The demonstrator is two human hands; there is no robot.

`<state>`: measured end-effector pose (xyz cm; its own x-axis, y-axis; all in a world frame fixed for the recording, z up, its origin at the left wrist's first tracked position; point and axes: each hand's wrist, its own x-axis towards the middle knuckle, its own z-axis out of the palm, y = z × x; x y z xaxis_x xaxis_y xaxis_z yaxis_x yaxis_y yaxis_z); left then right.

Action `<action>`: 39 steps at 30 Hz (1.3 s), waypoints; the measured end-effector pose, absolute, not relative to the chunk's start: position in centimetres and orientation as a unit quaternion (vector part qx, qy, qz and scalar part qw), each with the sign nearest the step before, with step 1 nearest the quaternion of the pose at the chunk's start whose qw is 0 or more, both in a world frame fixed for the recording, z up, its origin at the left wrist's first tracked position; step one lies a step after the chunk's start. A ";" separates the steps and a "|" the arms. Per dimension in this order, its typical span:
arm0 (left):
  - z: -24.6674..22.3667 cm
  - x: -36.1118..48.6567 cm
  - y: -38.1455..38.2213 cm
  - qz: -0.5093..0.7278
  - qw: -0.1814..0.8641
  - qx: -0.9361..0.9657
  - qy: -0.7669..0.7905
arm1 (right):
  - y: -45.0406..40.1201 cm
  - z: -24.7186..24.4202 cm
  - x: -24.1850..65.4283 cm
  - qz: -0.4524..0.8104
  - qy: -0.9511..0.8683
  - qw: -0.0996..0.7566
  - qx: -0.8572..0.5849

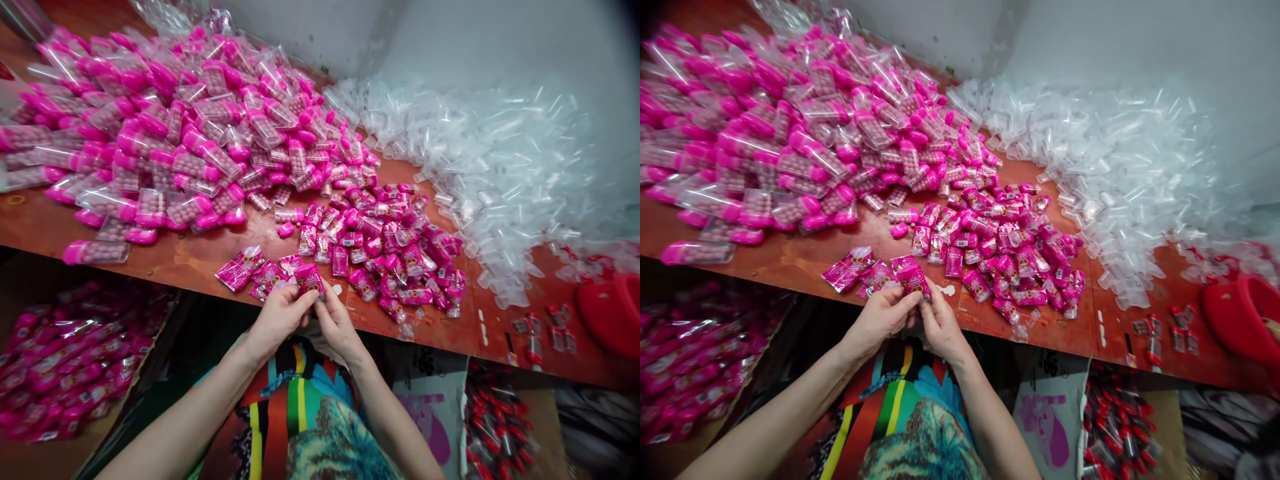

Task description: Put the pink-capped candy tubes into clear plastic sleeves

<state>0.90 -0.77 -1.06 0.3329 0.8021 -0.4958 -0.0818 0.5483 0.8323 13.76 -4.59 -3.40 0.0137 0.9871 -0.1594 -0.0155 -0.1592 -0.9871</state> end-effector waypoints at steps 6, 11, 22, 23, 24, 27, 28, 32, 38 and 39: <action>-1.3 1.3 -0.7 0.311 0.718 0.385 0.490 | -4.2 -3.0 13.6 0.505 -0.484 0.459 -0.548; -0.8 1.7 1.3 0.284 0.720 0.409 0.483 | -4.2 -3.6 12.9 0.555 -0.395 0.492 -0.542; -0.2 1.1 1.8 0.233 0.582 0.631 0.458 | -1.0 0.9 16.6 0.221 -0.682 0.369 -0.592; -0.2 1.0 1.7 0.236 0.582 0.631 0.456 | -0.9 1.0 16.5 0.239 -0.679 0.365 -0.591; -0.2 0.8 1.5 0.238 0.582 0.627 0.460 | -0.9 0.9 16.3 0.253 -0.670 0.364 -0.595; -0.3 0.6 1.1 0.245 0.598 0.602 0.470 | -1.2 0.4 15.9 0.272 -0.654 0.360 -0.607; -0.5 0.6 1.0 0.249 0.605 0.594 0.468 | -1.2 0.3 15.8 0.275 -0.653 0.358 -0.609; -1.1 1.0 0.5 0.272 0.611 0.582 0.462 | -0.8 0.1 15.8 0.278 -0.659 0.351 -0.604; -0.7 0.7 0.8 0.336 0.564 0.570 0.493 | 0.0 0.0 15.4 0.401 -0.616 0.402 -0.545; -0.4 0.5 0.9 0.343 0.564 0.566 0.494 | -0.1 0.0 15.4 0.419 -0.598 0.415 -0.542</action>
<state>0.53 0.89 -0.41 0.2769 0.9460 -0.1683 0.1722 0.1235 0.9773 15.36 -0.06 0.01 -0.0678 0.9968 0.0419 0.3009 0.0604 -0.9517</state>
